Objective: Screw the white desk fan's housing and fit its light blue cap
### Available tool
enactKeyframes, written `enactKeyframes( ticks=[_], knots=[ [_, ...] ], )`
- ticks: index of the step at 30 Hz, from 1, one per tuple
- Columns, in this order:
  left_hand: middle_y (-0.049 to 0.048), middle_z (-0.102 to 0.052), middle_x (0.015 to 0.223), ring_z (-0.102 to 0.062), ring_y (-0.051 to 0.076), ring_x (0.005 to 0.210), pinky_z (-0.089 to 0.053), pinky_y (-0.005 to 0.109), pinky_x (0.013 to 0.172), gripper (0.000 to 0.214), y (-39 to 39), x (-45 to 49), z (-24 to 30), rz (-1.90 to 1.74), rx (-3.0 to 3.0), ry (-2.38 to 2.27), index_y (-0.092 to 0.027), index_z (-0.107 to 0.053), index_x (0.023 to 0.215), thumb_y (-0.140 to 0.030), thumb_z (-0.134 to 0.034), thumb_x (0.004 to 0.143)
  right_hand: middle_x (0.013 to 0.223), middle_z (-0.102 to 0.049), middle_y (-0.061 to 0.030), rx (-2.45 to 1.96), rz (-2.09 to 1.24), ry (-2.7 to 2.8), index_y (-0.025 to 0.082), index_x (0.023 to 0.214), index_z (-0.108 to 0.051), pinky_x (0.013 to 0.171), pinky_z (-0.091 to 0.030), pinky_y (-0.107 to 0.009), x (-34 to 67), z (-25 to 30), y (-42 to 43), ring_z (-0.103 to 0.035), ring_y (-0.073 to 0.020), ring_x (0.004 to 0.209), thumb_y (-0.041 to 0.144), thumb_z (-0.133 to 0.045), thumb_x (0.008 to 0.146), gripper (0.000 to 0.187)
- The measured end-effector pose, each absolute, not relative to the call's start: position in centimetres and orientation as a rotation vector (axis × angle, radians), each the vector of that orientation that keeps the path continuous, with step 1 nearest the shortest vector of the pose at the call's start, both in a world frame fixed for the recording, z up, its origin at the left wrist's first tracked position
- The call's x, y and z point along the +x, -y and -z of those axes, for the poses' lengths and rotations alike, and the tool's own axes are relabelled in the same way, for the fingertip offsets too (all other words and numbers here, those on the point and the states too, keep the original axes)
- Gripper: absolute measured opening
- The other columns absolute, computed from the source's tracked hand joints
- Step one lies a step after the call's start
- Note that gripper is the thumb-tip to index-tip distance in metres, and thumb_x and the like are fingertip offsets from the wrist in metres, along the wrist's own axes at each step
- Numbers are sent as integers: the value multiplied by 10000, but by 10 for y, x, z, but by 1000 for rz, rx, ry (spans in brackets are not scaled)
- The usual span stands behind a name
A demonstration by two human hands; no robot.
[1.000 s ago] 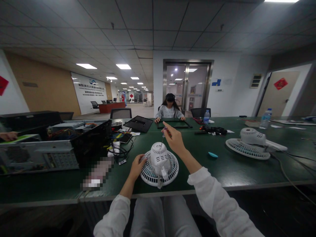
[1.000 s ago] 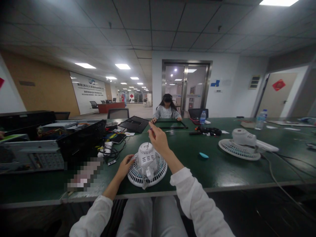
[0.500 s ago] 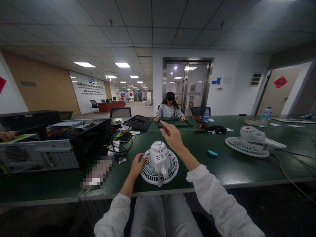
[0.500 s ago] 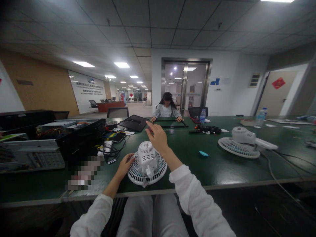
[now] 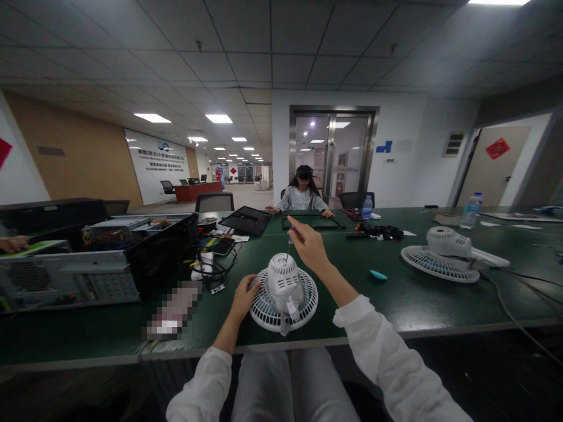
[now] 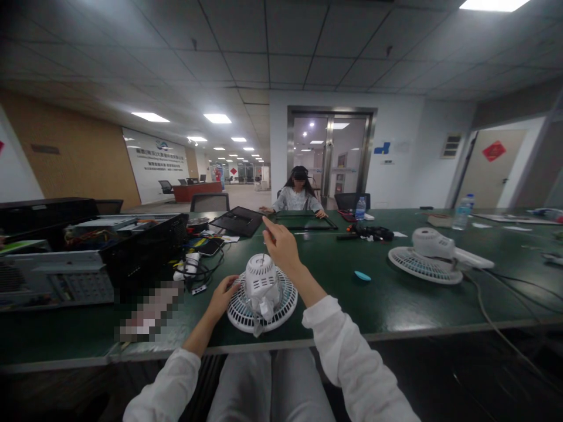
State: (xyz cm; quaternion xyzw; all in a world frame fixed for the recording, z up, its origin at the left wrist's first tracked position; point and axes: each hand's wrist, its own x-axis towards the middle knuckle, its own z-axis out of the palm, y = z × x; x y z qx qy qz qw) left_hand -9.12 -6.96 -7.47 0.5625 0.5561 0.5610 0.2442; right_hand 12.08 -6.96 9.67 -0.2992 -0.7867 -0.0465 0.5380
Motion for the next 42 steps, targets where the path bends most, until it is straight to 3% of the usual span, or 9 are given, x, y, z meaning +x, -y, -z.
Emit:
enactKeyframes(
  ticks=[4, 9, 15, 20, 26, 32, 36, 42],
  knots=[
    [92, -652, 1025, -581, 234, 1023, -409, 392, 951, 317, 70, -91, 74, -1534, 1538, -1517, -172, -615, 942, -368, -577, 695, 833, -653, -73, -766, 182, 1863, 183, 1239, -562, 754, -467, -332, 122, -97, 67, -564, -211, 802, 266, -458, 877, 386],
    [94, -652, 1014, -580, 237, 1012, -405, 406, 956, 309, 70, -91, 73, -1544, 1549, -1515, -172, -615, 920, -369, -579, 684, 966, -675, -83, -666, 78, 1864, 162, 1266, -525, 814, -468, -331, 120, -95, 67, -596, -198, 887, 173, -380, 885, 408],
    [100, -652, 1005, -588, 239, 998, -415, 408, 942, 319, 69, -90, 74, -1553, 1548, -1519, -164, -614, 927, -369, -572, 686, 915, -670, -78, -631, 108, 1761, 182, 1044, -647, 779, -483, -306, 117, -92, 74, -613, -191, 833, 303, -483, 882, 260],
    [93, -652, 1019, -584, 239, 1010, -408, 409, 953, 304, 69, -90, 74, -1554, 1548, -1529, -174, -619, 920, -360, -579, 683, 963, -660, -99, -615, 118, 1817, 171, 1215, -558, 825, -472, -324, 117, -94, 70, -605, -194, 894, 221, -375, 908, 361],
    [83, -656, 1010, -582, 235, 1013, -408, 398, 951, 299, 70, -90, 73, -1552, 1554, -1524, -181, -624, 917, -373, -577, 693, 888, -652, -82, -665, 163, 1796, 185, 1122, -620, 800, -474, -326, 119, -94, 71, -592, -198, 829, 289, -467, 886, 300],
    [80, -655, 1006, -583, 232, 1006, -404, 395, 953, 295, 69, -90, 75, -1565, 1549, -1531, -182, -626, 915, -365, -580, 689, 974, -663, -72, -607, 95, 1832, 204, 1210, -569, 830, -472, -322, 119, -96, 72, -590, -189, 894, 217, -408, 897, 352],
    [91, -654, 1013, -584, 238, 1009, -410, 406, 949, 302, 68, -90, 76, -1562, 1550, -1518, -173, -621, 919, -364, -577, 689, 871, -660, -73, -654, 144, 1795, 194, 1120, -631, 793, -478, -335, 120, -95, 73, -579, -200, 805, 289, -482, 882, 297],
    [78, -658, 1005, -582, 230, 1027, -414, 392, 950, 305, 66, -91, 78, -1552, 1549, -1503, -180, -620, 946, -348, -584, 694, 976, -670, -70, -611, 76, 1832, 211, 1245, -546, 830, -471, -334, 120, -95, 73, -588, -189, 896, 217, -383, 909, 373]
  ],
)
